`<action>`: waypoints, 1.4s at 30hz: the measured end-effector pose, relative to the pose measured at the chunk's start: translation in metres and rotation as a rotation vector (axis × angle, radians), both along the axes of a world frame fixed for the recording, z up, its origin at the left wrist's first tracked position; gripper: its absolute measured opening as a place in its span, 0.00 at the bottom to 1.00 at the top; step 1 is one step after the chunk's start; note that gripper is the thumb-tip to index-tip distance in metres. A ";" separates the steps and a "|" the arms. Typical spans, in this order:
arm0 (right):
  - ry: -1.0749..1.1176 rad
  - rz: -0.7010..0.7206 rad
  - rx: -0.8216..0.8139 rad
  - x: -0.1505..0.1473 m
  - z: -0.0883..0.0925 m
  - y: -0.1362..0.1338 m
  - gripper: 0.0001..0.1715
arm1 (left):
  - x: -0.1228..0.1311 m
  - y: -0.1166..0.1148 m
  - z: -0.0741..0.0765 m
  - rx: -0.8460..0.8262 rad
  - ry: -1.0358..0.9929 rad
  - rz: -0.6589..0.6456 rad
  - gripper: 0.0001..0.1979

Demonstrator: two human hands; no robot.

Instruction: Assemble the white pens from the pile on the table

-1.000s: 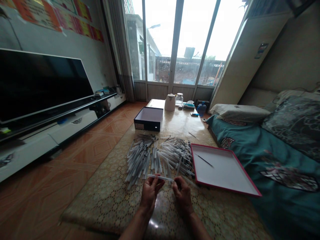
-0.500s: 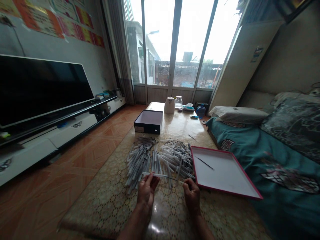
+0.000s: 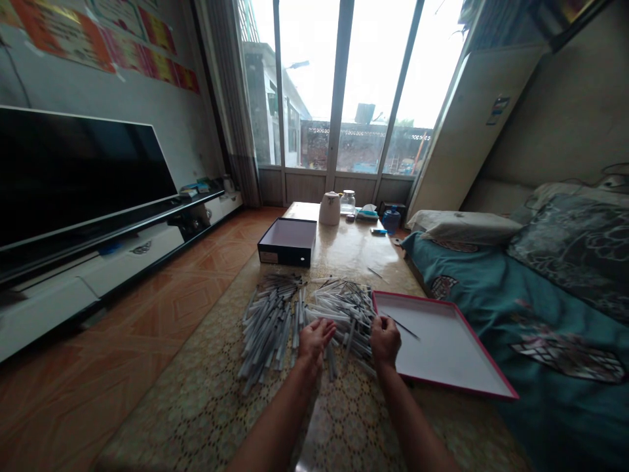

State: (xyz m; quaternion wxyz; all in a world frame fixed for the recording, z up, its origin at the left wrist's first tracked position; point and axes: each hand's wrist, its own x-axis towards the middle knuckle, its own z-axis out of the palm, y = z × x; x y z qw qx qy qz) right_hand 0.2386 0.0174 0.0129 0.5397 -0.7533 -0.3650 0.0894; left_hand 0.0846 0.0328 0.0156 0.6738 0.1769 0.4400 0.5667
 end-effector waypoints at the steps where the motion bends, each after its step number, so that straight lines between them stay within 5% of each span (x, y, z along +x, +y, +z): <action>1: 0.014 0.021 -0.008 0.000 -0.001 0.003 0.19 | 0.001 0.001 0.001 0.001 0.001 -0.017 0.01; 8: 0.052 0.188 -0.029 -0.016 -0.017 -0.027 0.22 | -0.045 -0.003 -0.018 0.123 0.303 0.042 0.05; 12: 0.013 0.299 0.009 -0.036 -0.037 -0.055 0.23 | -0.072 -0.002 -0.022 0.375 0.893 0.113 0.09; 17: -0.033 0.352 0.005 -0.046 -0.052 -0.063 0.22 | -0.062 -0.002 -0.014 0.751 1.554 -0.167 0.08; 21: -0.088 0.370 0.006 -0.045 -0.049 -0.062 0.22 | -0.050 -0.004 -0.010 0.706 1.861 -0.262 0.08; 30: -0.113 0.376 0.000 -0.044 -0.050 -0.062 0.23 | -0.063 -0.016 -0.002 0.530 1.985 -0.420 0.16; 42: -0.102 0.388 0.001 -0.044 -0.052 -0.063 0.23 | -0.102 -0.046 -0.004 0.565 2.058 -0.455 0.17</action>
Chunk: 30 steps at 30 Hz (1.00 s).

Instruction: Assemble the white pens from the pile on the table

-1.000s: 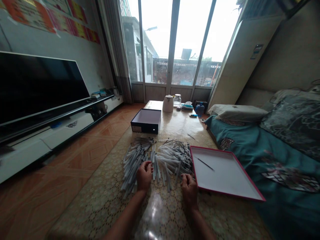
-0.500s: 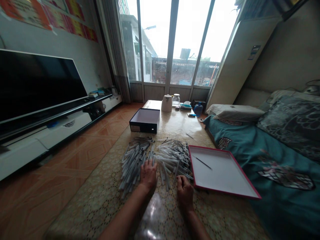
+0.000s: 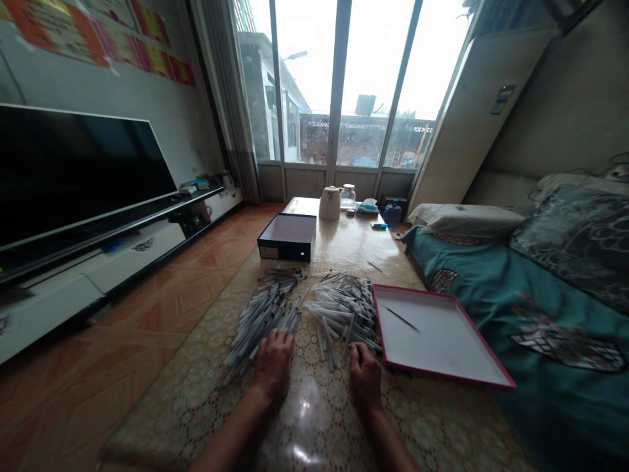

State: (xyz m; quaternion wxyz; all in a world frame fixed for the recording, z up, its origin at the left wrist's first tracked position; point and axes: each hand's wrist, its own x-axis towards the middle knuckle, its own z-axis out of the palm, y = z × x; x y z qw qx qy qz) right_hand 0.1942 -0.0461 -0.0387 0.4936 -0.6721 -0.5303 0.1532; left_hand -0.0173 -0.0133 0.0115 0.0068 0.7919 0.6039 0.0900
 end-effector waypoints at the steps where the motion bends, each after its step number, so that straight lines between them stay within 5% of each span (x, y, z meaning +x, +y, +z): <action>1: -0.001 -0.001 0.001 0.000 0.000 0.000 0.23 | -0.002 -0.003 0.000 0.001 -0.004 -0.001 0.17; 12: 0.002 0.001 0.004 -0.001 0.001 0.000 0.25 | -0.027 -0.020 0.001 0.080 -0.067 0.016 0.17; 23: -0.040 0.014 -0.013 -0.001 0.000 -0.001 0.25 | -0.012 -0.018 -0.013 -0.040 -0.136 0.143 0.15; 27: -0.083 0.011 0.000 -0.002 0.000 -0.001 0.25 | -0.001 -0.010 -0.012 -0.095 -0.365 0.212 0.11; 30: -0.125 0.044 0.022 -0.003 0.001 -0.002 0.23 | 0.012 -0.005 -0.010 -0.088 -0.753 0.277 0.09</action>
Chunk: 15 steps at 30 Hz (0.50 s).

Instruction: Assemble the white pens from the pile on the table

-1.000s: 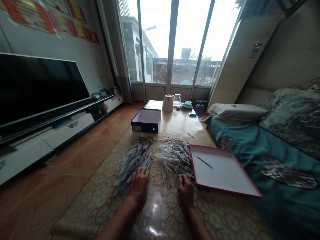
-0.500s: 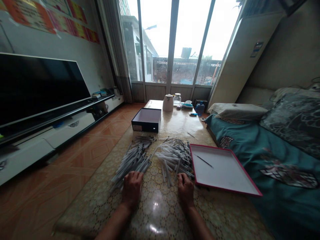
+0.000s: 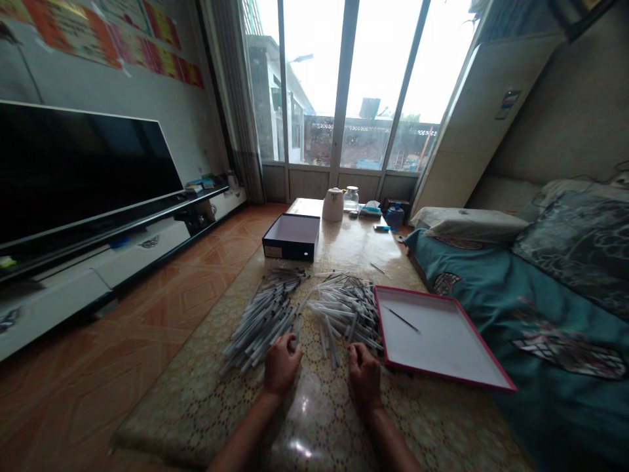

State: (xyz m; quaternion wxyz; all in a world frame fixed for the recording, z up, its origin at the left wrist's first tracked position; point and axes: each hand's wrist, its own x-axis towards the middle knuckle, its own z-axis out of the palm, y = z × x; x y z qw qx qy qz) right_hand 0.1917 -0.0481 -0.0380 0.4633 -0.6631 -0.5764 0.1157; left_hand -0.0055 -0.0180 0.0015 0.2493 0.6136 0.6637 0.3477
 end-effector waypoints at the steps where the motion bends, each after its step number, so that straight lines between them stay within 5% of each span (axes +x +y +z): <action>1: -0.018 0.016 0.006 0.000 0.001 -0.001 0.23 | 0.006 0.001 0.000 -0.004 -0.152 0.025 0.09; 5: -0.100 0.079 0.035 -0.004 0.006 -0.004 0.20 | 0.036 -0.001 -0.002 -0.126 -0.704 0.084 0.10; 8: -0.140 0.170 0.053 -0.008 0.012 -0.008 0.19 | 0.056 -0.003 -0.003 -0.205 -0.917 0.109 0.14; 12: -0.215 0.293 0.039 -0.014 0.017 -0.011 0.16 | 0.064 -0.003 -0.006 -0.249 -0.995 0.085 0.14; 15: -0.244 0.328 0.033 -0.015 0.018 -0.012 0.15 | 0.053 -0.008 -0.007 -0.205 -0.793 0.061 0.12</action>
